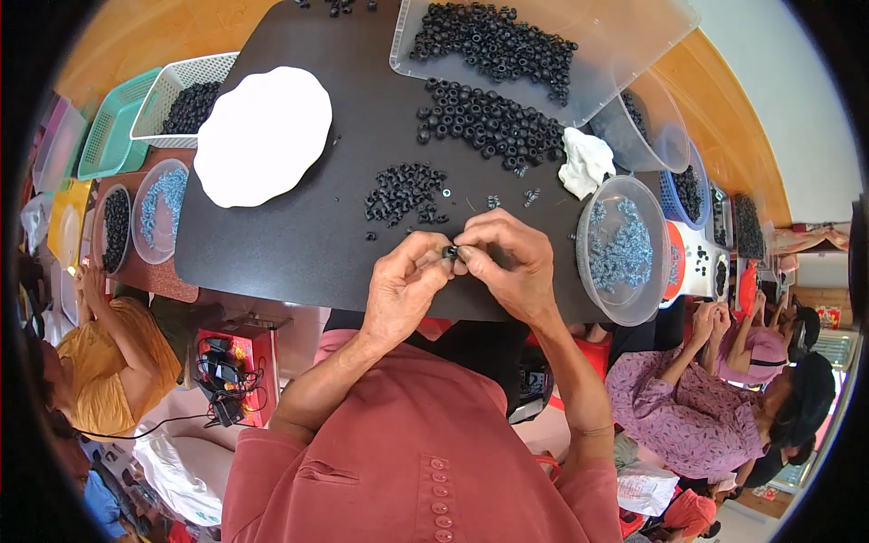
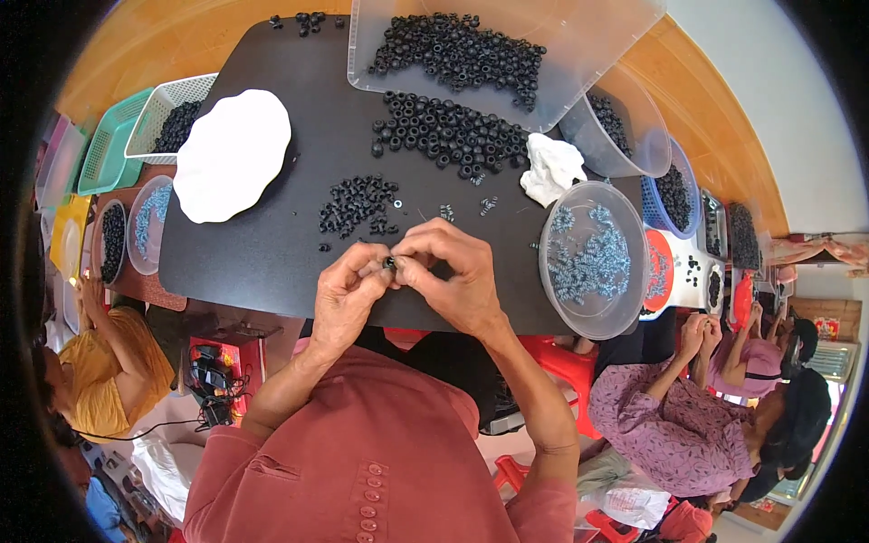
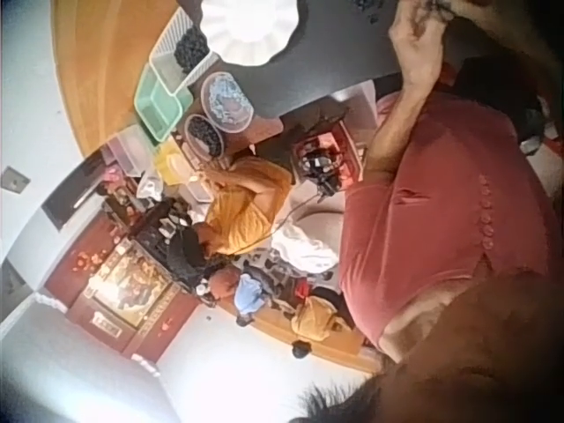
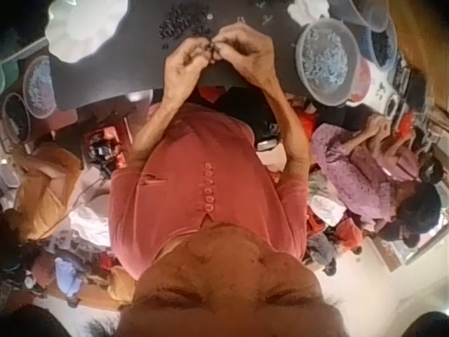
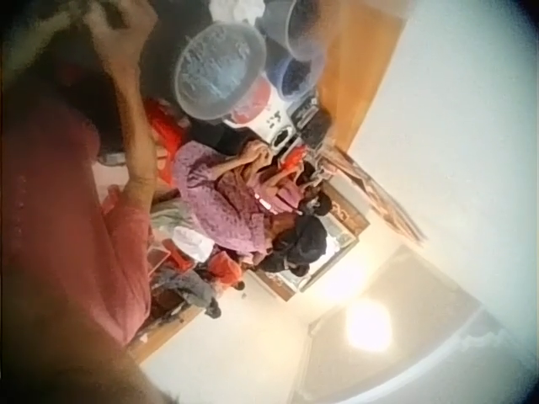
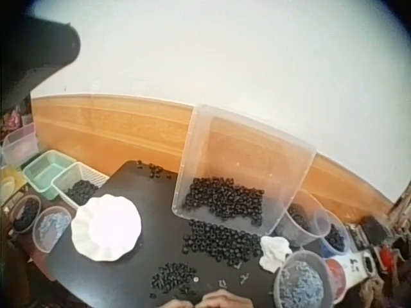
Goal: The person assembles small components by picking inserts and black rubber pieces from the table and pressing the inserts into the rubber pieces by hand.
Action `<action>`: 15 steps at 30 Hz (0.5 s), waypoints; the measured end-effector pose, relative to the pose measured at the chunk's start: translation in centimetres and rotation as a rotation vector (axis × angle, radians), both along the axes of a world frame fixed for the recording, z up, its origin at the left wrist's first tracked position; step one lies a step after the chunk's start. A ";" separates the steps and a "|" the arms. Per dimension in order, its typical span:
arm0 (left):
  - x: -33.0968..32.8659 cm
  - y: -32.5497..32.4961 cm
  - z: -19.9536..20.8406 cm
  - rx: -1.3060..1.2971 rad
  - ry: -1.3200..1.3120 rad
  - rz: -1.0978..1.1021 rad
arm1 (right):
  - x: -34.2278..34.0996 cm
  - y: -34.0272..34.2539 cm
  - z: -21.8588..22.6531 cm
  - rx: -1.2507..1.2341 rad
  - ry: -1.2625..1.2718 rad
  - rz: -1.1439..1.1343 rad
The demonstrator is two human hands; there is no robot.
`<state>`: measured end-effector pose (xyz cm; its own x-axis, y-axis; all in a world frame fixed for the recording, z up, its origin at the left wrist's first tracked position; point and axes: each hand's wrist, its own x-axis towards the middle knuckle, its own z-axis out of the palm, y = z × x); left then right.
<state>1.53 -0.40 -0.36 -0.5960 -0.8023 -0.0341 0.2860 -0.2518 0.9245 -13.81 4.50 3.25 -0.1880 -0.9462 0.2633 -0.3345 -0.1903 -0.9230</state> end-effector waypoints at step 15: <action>0.5 0.0 -0.3 0.121 0.072 -0.044 | 0.0 -0.1 -0.2 -0.107 0.123 0.063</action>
<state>2.03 -0.43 -0.65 -0.6351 -0.7677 -0.0849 0.3371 -0.3744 0.8638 -13.79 4.41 3.07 -0.0897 -0.9204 0.3806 -0.4282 -0.3094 -0.8491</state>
